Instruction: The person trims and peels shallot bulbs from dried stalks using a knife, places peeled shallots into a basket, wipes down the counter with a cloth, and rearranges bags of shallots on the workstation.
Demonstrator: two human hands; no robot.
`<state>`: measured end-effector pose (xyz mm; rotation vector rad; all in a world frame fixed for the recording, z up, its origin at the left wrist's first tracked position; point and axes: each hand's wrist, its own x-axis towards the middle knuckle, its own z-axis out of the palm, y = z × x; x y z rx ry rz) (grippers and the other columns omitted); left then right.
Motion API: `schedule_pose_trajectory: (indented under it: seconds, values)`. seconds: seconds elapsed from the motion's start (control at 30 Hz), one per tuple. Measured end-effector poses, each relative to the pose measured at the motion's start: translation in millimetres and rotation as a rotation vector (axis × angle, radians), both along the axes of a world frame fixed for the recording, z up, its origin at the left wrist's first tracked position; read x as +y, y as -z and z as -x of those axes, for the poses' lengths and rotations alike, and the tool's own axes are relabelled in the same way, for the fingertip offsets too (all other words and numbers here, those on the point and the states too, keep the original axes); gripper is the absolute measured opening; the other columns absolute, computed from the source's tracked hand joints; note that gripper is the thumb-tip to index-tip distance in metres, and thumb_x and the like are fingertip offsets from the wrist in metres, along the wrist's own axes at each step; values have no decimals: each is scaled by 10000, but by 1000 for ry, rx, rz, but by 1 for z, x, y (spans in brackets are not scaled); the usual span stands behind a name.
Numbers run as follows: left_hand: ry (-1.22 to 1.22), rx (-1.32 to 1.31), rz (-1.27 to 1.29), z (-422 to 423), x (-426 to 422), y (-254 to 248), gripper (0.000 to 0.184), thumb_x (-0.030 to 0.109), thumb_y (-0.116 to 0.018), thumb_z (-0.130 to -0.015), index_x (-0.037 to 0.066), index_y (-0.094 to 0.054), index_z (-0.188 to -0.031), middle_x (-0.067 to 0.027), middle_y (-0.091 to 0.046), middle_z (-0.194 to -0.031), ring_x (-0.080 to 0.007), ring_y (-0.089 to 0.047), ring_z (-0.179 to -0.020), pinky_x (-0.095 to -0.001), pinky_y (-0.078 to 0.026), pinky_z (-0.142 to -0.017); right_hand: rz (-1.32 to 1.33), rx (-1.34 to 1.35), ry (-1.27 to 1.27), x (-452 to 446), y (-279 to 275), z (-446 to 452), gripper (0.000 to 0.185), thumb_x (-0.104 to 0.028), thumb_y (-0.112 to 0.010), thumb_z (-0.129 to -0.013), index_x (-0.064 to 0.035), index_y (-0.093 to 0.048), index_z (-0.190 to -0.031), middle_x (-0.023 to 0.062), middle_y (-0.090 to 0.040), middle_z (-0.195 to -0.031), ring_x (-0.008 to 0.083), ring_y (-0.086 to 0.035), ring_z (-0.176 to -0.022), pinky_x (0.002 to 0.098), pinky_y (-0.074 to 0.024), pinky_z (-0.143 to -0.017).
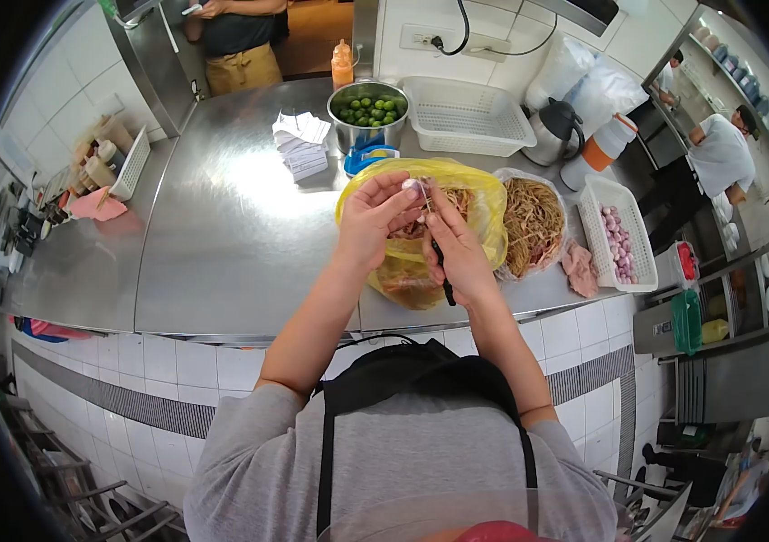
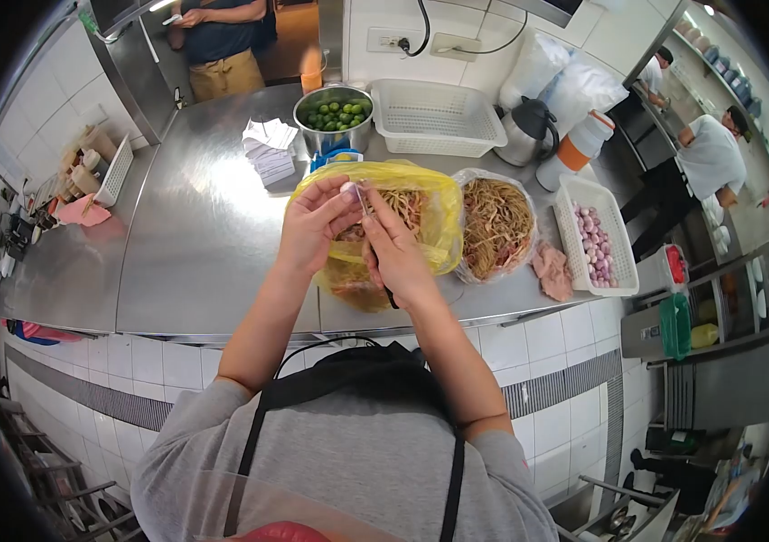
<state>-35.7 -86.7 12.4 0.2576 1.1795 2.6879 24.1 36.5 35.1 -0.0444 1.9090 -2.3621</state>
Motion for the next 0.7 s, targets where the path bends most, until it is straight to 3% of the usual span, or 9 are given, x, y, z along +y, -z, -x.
schedule_pose_trajectory:
  seconds: [0.1, 0.27, 0.5, 0.7]
  values:
    - [-29, -3, 55, -2, -1, 0, 230, 51, -581, -791, -10, -522, -1005, -79, -596, -908, -148, -602, -800, -255, -521, -683, -15, -16, 35, 5, 1, 2, 421, -209, -391, -911, -157, -305, -1320, -21, -366, -523, 44, -305, -382, 178, -279, -331]
    - [176, -25, -149, 3, -11, 5, 265, 55, -534, -810, -15, -499, -1064, -86, -594, -914, -174, -608, -818, -270, -524, -695, 2, -33, 70, 17, 1, 6, 411, -220, -396, -912, -170, -321, -1313, -25, -367, -520, 46, -309, -382, 183, -281, -335]
    - [137, -29, -232, 5, -12, 5, 273, 81, -510, -832, -17, -488, -1086, -100, -583, -961, -205, -596, -888, -270, -509, -752, 68, -15, -10, 19, -15, -2, 404, -196, -378, -917, -162, -318, -1315, -26, -360, -518, 44, -303, -385, 181, -275, -342]
    - [52, -116, -181, 4, -14, 3, 261, 102, -534, -828, 4, -510, -1069, -58, -596, -921, -144, -597, -822, -247, -493, -712, 38, 44, -66, 19, -27, -9, 404, -185, -374, -918, -130, -315, -1315, -28, -365, -525, 42, -303, -399, 177, -283, -351]
